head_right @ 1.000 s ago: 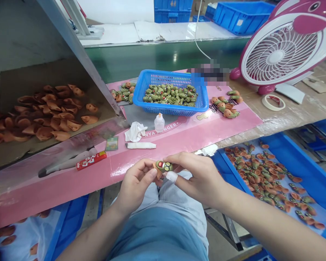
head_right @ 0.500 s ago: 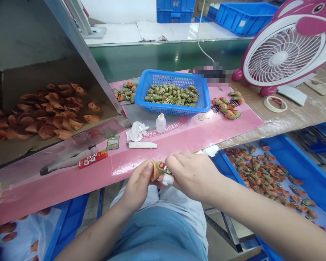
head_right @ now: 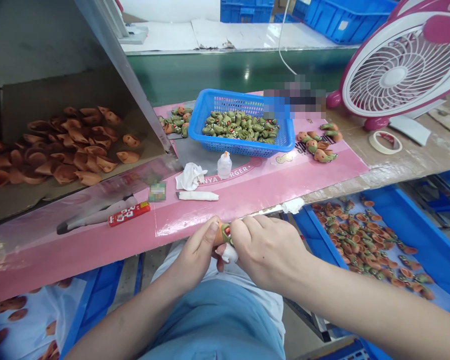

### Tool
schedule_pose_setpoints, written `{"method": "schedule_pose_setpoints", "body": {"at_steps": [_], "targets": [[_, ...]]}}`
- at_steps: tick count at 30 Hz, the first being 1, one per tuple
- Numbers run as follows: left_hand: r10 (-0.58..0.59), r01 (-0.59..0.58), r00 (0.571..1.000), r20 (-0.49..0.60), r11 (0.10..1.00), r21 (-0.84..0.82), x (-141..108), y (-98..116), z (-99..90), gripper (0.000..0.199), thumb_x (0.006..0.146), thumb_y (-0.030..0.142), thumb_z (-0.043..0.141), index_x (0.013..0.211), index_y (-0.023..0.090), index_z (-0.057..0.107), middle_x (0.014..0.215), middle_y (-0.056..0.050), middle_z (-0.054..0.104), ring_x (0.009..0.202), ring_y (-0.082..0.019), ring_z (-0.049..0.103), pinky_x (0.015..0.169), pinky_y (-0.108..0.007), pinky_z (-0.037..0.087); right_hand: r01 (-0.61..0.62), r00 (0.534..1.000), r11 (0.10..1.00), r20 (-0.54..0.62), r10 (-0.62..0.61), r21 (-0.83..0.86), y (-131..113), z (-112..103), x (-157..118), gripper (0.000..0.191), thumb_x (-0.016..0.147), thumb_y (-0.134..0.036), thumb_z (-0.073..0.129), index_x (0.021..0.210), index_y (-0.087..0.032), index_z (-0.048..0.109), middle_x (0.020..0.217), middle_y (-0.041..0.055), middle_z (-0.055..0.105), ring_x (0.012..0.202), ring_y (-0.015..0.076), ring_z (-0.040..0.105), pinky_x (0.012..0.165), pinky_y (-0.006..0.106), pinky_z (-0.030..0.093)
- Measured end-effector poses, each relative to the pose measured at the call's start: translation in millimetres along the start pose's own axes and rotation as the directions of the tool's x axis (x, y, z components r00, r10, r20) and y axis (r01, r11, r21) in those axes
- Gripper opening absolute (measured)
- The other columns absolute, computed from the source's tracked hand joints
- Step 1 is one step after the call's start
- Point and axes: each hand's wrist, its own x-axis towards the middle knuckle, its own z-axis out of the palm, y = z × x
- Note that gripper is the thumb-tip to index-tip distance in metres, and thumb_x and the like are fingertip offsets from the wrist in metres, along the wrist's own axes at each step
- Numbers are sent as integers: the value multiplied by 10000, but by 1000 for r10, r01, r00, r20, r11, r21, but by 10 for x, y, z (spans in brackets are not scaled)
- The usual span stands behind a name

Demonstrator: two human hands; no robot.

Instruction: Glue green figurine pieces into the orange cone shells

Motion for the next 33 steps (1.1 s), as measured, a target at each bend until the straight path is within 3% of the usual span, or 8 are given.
{"method": "schedule_pose_setpoints", "body": {"at_steps": [14, 33], "targets": [[19, -24, 997, 78, 998, 64, -34, 1, -31, 356, 871, 471, 226, 703, 190, 366, 569, 36, 408, 518, -97, 424, 522, -213, 376, 2, 999, 1000, -36, -2, 1, -55, -24, -28, 191, 799, -197, 320, 609, -199, 322, 503, -15, 383, 477, 138, 368, 499, 257, 197], [55, -59, 997, 46, 995, 80, 6, -3, -6, 357, 873, 474, 216, 700, 193, 352, 588, 39, 412, 508, -92, 441, 491, -219, 351, -3, 1000, 1000, -29, 2, -23, -23, -32, -3, 186, 800, -223, 336, 616, -198, 337, 522, -10, 404, 506, 147, 385, 507, 260, 206]]}}
